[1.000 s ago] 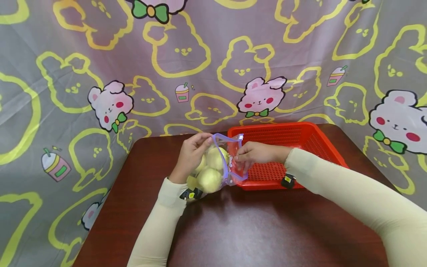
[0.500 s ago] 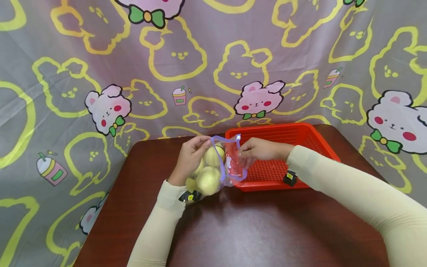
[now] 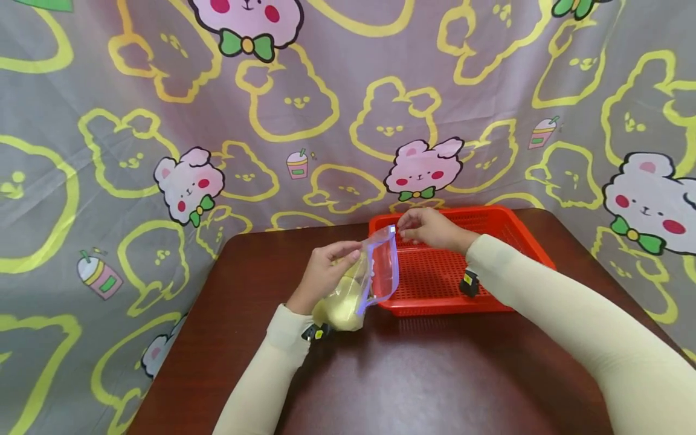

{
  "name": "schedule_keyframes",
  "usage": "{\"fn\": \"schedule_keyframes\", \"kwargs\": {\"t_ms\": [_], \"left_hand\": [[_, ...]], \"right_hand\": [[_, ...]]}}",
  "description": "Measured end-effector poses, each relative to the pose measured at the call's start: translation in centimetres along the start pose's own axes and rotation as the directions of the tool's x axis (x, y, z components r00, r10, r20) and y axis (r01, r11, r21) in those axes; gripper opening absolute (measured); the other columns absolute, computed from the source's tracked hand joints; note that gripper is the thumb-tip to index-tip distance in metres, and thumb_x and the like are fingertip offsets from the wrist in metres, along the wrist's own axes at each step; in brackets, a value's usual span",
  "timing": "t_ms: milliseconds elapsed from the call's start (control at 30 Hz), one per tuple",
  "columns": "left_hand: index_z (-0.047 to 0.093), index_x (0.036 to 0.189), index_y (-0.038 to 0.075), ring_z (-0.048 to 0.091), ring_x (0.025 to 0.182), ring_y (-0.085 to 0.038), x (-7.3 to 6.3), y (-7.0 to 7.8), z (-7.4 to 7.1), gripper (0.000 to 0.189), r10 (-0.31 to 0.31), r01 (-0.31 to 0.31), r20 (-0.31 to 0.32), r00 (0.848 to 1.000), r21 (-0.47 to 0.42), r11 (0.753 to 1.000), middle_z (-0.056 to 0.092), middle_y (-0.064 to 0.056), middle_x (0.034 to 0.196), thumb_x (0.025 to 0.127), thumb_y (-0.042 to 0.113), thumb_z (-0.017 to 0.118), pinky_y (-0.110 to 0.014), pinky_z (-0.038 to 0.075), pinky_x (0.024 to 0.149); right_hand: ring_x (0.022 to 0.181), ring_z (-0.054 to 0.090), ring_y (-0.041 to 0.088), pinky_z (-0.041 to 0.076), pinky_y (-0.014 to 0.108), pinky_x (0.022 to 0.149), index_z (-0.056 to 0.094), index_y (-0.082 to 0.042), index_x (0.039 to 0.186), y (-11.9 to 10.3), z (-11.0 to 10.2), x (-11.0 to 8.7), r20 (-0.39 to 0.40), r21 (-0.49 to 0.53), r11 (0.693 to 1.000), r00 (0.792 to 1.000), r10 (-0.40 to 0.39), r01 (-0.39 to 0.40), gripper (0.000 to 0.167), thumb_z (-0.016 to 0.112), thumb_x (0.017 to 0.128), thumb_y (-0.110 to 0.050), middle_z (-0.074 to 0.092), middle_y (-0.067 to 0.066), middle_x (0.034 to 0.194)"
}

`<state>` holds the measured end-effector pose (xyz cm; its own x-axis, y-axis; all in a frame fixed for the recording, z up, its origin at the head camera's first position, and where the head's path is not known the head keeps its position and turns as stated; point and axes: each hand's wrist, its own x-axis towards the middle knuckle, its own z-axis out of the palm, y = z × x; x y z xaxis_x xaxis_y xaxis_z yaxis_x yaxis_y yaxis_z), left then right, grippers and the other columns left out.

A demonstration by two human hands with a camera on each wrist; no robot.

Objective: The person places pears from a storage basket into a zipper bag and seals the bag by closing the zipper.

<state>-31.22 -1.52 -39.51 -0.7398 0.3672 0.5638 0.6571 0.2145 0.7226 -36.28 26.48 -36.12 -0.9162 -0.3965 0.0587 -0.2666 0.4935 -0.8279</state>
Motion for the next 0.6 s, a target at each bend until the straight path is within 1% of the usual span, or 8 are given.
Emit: {"fn": "schedule_keyframes", "kwargs": {"t_ms": [100, 167, 233, 300, 367, 400, 467, 600], "left_hand": [[0.070, 0.114, 0.000, 0.066, 0.102, -0.022, -0.9, 0.0, -0.2, 0.025, 0.030, -0.031, 0.005, 1.000, 0.065, 0.997, 0.071, -0.010, 0.109, 0.092, 0.011, 0.069, -0.038, 0.051, 0.089], [0.070, 0.116, 0.001, 0.066, 0.105, -0.020, -1.5, 0.2, -0.5, 0.027, 0.057, -0.057, 0.004, 0.998, 0.135, 0.989, 0.071, -0.007, 0.110, 0.091, 0.013, 0.070, -0.036, 0.049, 0.091], [0.070, 0.118, 0.004, 0.065, 0.106, -0.019, -2.2, 0.5, -0.9, 0.029, 0.091, -0.090, 0.007, 0.996, 0.217, 0.972, 0.070, -0.005, 0.112, 0.091, 0.016, 0.070, -0.035, 0.048, 0.093], [0.068, 0.121, 0.006, 0.063, 0.109, -0.019, -2.9, 1.0, -1.1, 0.032, 0.127, -0.129, 0.026, 0.992, 0.299, 0.946, 0.069, -0.004, 0.116, 0.091, 0.018, 0.070, -0.035, 0.047, 0.094], [0.067, 0.123, 0.007, 0.062, 0.110, -0.019, -3.5, 1.5, -1.2, 0.035, 0.157, -0.165, 0.052, 0.986, 0.356, 0.920, 0.068, -0.003, 0.118, 0.091, 0.021, 0.070, -0.036, 0.047, 0.095], [0.067, 0.124, 0.007, 0.061, 0.112, -0.019, -3.8, 1.8, -1.1, 0.036, 0.168, -0.181, 0.067, 0.983, 0.377, 0.908, 0.067, -0.003, 0.120, 0.091, 0.022, 0.070, -0.036, 0.046, 0.096], [0.065, 0.125, 0.006, 0.059, 0.115, -0.018, -4.3, 2.3, -1.0, 0.037, 0.189, -0.214, 0.101, 0.977, 0.390, 0.895, 0.066, -0.004, 0.123, 0.092, 0.022, 0.069, -0.036, 0.045, 0.098], [0.064, 0.126, 0.005, 0.056, 0.120, -0.017, -5.2, 3.2, -0.7, 0.039, 0.233, -0.278, 0.157, 0.960, 0.416, 0.866, 0.063, -0.005, 0.126, 0.091, 0.021, 0.070, -0.034, 0.041, 0.102]], "right_hand": [[0.088, 0.062, 0.030, 0.053, 0.044, 0.075, 0.063, 0.001, 0.111, 0.3, -0.1, 0.8, -0.010, -0.048, 0.999, 1.000, -0.012, 0.012, 0.021, 0.067, 0.091, -0.005, 0.064, 0.018, 0.109], [0.084, 0.061, 0.029, 0.052, 0.047, 0.075, 0.063, 0.001, 0.112, 0.5, -0.1, 1.2, 0.001, -0.071, 0.997, 1.000, -0.029, 0.029, 0.022, 0.067, 0.091, -0.003, 0.064, 0.018, 0.111], [0.085, 0.061, 0.027, 0.053, 0.044, 0.075, 0.063, 0.002, 0.113, 0.7, -0.1, 1.7, 0.012, -0.080, 0.996, 0.999, -0.050, 0.051, 0.023, 0.066, 0.090, 0.001, 0.064, 0.017, 0.111], [0.091, 0.063, 0.027, 0.053, 0.040, 0.075, 0.063, 0.001, 0.113, 0.9, -0.1, 1.9, 0.013, -0.087, 0.994, 0.998, -0.069, 0.070, 0.024, 0.064, 0.089, 0.005, 0.063, 0.016, 0.112], [0.097, 0.064, 0.029, 0.054, 0.037, 0.076, 0.063, 0.001, 0.113, 1.1, -0.1, 2.2, 0.000, -0.115, 0.989, 0.996, -0.094, 0.093, 0.028, 0.061, 0.087, 0.011, 0.063, 0.015, 0.113], [0.100, 0.064, 0.030, 0.054, 0.037, 0.077, 0.064, 0.001, 0.113, 1.2, 0.0, 2.3, -0.007, -0.121, 0.988, 0.995, -0.102, 0.100, 0.030, 0.059, 0.086, 0.014, 0.063, 0.015, 0.114], [0.100, 0.064, 0.032, 0.055, 0.038, 0.079, 0.065, 0.001, 0.113, 1.4, 0.1, 2.5, -0.027, -0.153, 0.981, 0.992, -0.123, 0.118, 0.034, 0.058, 0.084, 0.018, 0.063, 0.015, 0.114], [0.097, 0.066, 0.030, 0.054, 0.039, 0.081, 0.067, 0.000, 0.111, 1.8, 0.7, 3.3, -0.033, -0.193, 0.966, 0.983, -0.180, 0.170, 0.033, 0.064, 0.082, 0.017, 0.064, 0.014, 0.111]]}}
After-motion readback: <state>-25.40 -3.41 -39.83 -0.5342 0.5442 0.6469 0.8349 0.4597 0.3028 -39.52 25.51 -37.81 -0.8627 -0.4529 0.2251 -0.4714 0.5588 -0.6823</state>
